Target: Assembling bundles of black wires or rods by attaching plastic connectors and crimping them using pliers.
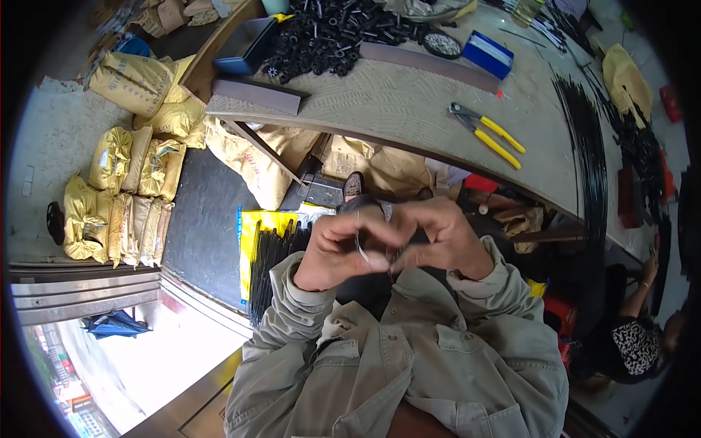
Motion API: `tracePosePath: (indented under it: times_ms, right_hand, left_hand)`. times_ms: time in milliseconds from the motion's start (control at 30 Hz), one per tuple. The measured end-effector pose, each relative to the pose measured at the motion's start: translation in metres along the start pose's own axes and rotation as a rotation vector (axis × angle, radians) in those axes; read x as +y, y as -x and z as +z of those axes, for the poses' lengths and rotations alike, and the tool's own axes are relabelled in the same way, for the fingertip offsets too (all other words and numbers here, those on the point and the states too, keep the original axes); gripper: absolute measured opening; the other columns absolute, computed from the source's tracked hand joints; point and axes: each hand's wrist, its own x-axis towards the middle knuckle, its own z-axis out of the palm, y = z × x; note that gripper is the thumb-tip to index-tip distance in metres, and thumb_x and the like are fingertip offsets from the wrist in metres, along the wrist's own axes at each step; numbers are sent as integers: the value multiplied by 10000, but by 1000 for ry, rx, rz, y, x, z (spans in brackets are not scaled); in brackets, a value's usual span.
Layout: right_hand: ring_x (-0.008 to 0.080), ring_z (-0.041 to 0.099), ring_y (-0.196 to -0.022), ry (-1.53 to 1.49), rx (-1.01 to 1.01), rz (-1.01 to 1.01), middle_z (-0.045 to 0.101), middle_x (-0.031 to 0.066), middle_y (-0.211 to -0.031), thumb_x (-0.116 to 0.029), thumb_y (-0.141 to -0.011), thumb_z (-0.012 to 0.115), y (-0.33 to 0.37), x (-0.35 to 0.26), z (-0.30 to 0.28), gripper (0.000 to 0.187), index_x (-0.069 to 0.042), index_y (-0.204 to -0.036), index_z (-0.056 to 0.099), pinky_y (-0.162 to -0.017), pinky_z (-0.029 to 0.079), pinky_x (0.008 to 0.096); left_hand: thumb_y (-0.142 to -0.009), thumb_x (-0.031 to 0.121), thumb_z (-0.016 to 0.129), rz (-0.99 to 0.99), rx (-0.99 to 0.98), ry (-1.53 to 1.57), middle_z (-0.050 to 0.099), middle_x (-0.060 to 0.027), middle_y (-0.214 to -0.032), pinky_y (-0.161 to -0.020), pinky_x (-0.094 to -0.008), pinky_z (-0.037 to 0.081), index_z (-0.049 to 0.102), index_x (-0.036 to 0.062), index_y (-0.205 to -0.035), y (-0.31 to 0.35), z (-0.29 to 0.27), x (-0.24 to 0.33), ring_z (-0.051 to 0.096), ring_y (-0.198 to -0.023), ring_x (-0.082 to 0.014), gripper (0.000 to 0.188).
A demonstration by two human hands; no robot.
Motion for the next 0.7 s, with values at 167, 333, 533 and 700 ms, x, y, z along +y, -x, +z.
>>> tracePosePath:
  times_ms: [167, 333, 533, 700]
  right_hand:
    - [110, 577, -645, -137, -159, 354, 619, 51, -717, -173, -759, 671, -64, 27, -44, 260, 7, -922, 576, -588, 445, 258]
    - [105, 570, -633, 960, 327, 241, 611, 57, -727, -170, -791, 628, -148, 117, -78, 192, -59, -943, 591, -583, 453, 262]
    - [103, 554, -622, 1375, 350, 267, 594, 26, -723, -182, -810, 606, -159, 151, -83, 193, -51, -952, 593, -582, 457, 284]
    - [117, 549, -736, 0, 242, 358, 578, 0, -790, -171, -788, 620, -122, 53, -73, 214, 15, -887, 588, -729, 450, 298]
  left_hand:
    - [-738, -3, 654, 16, -142, 89, 531, -31, -759, -638, -224, 369, 613, -25, -901, 5, -30, -17, 477, -676, -89, 170]
    - [-653, 86, 713, -101, 277, 97, 542, -56, -726, -610, -250, 333, 604, -15, -805, -1, -13, -13, 445, -654, -112, 213]
    - [-645, 79, 715, -130, 313, 147, 529, -42, -728, -630, -247, 346, 604, -5, -840, 3, -18, -23, 447, -667, -108, 240]
    - [-719, -17, 672, 61, 387, 108, 527, 20, -789, -665, -180, 372, 594, -2, -979, -3, -16, -38, 459, -731, -45, 272]
